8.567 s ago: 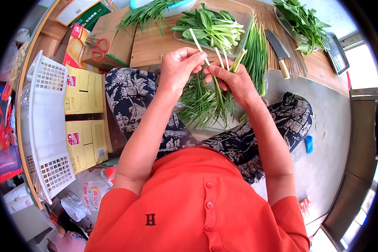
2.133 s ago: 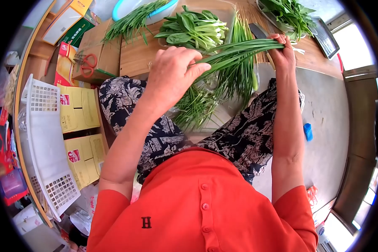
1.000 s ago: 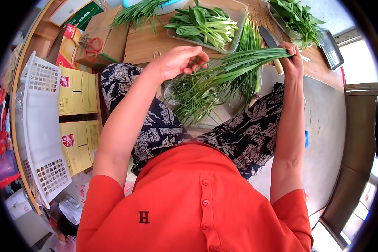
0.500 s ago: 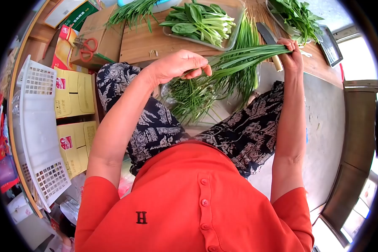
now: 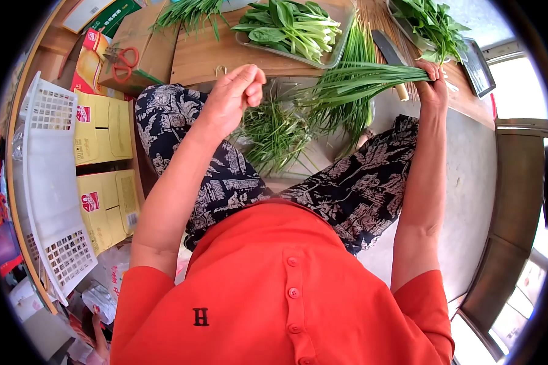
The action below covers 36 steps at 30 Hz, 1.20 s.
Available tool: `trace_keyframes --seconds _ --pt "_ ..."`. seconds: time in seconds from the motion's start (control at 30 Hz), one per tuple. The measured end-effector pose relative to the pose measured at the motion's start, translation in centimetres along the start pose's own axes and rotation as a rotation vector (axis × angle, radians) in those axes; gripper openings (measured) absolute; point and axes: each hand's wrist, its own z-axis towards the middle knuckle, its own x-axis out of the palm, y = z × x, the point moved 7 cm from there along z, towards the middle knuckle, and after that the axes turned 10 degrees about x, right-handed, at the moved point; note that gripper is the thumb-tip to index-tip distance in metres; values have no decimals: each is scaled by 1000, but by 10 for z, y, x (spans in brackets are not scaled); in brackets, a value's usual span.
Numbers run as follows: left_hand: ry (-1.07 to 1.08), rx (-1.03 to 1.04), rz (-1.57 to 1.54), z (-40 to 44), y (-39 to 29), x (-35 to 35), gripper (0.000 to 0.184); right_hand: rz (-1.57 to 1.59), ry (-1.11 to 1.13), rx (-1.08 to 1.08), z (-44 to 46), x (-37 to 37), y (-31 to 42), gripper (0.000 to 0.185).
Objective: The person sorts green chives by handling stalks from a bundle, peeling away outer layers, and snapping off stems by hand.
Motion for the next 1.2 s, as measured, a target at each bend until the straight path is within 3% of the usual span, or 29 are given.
trace_keyframes --seconds 0.13,0.23,0.47,0.63,0.9,1.2 --pt "188 -207 191 1 21 27 23 89 -82 -13 -1 -8 -7 41" --pt "360 -246 321 7 36 47 24 95 -87 2 2 -10 -13 39" --pt "462 -207 518 10 45 71 25 77 -114 -7 7 -12 -13 37" --pt "461 -182 604 11 52 72 25 44 -103 -4 5 -11 -18 35" --pt "482 32 757 8 49 83 30 43 -109 2 3 -12 -22 35" --pt "367 24 819 2 53 82 28 6 -84 -1 3 -11 -22 38"
